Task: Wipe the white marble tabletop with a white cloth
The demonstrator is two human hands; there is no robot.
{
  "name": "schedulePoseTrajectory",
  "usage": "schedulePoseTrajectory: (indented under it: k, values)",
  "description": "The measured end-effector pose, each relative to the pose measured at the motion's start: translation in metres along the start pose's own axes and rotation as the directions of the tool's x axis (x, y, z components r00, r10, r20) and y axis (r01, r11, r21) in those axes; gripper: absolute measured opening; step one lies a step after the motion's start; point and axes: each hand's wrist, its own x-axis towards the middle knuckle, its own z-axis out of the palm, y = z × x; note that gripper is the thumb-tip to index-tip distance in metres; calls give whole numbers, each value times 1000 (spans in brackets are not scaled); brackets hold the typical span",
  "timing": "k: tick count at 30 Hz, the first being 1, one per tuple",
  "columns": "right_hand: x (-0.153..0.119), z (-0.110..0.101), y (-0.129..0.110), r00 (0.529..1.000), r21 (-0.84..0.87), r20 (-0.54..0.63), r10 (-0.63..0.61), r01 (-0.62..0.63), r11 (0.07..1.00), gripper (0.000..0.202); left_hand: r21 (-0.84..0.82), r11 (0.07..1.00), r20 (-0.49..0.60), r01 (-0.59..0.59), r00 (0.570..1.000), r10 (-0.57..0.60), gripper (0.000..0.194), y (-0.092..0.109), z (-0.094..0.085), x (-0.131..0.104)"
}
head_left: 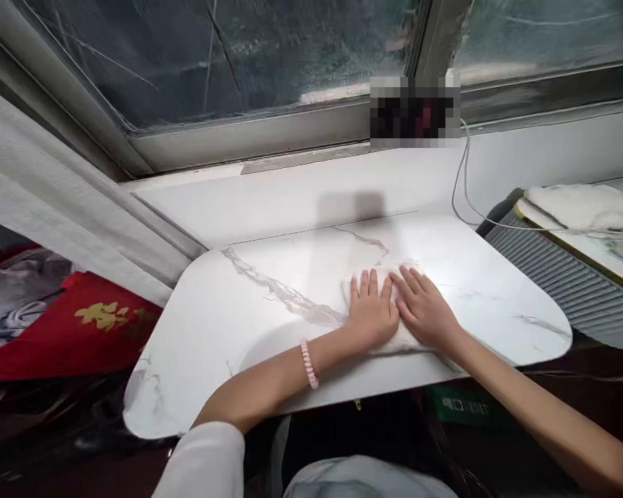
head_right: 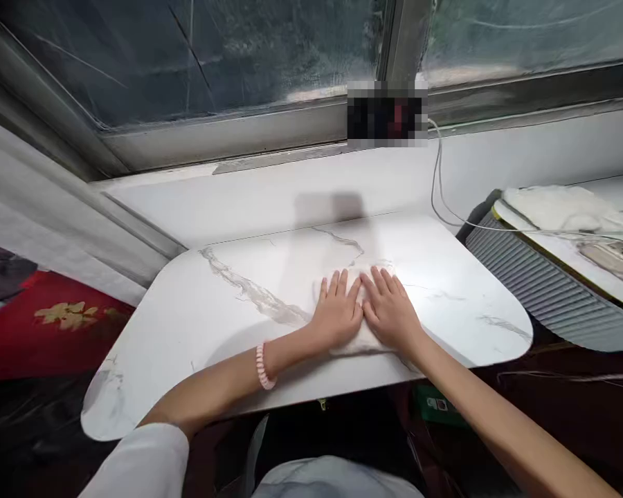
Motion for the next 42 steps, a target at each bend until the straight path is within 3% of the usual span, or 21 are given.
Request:
schedulePoseTrajectory:
  k: [11, 15, 19, 24, 29, 38, 42]
  values:
    - [138, 36, 19, 986, -8, 23, 166, -166, 986, 54, 64, 998, -128, 26, 992, -18, 49, -73, -18, 126]
    - [172, 45, 14, 987, 18, 9, 159, -159, 987, 53, 96, 994, -172, 59, 984, -41, 48, -95, -25, 145]
    - [187, 49, 3, 988, 51, 18, 151, -152, 987, 52, 124, 988, -181, 92, 981, -68, 48, -109, -30, 144]
    - [180, 47, -14, 993, 65, 34, 110, -112, 992, 54, 149, 981, -194, 124, 976, -95, 48, -115, -31, 123]
    - [150, 36, -39, 992, 63, 97, 78, -84, 994, 55, 147, 980, -180, 138, 977, -110, 49, -111, -30, 82]
    - [25, 6, -78, 1000, 72, 30, 8, -10, 997, 53, 148, 987, -128, 59, 991, -40, 51, -62, -17, -37]
    - [-21, -6, -102, 999, 105, -42, -34, 38, 994, 52, 154, 988, -129, 22, 992, -2, 53, -52, -14, -91]
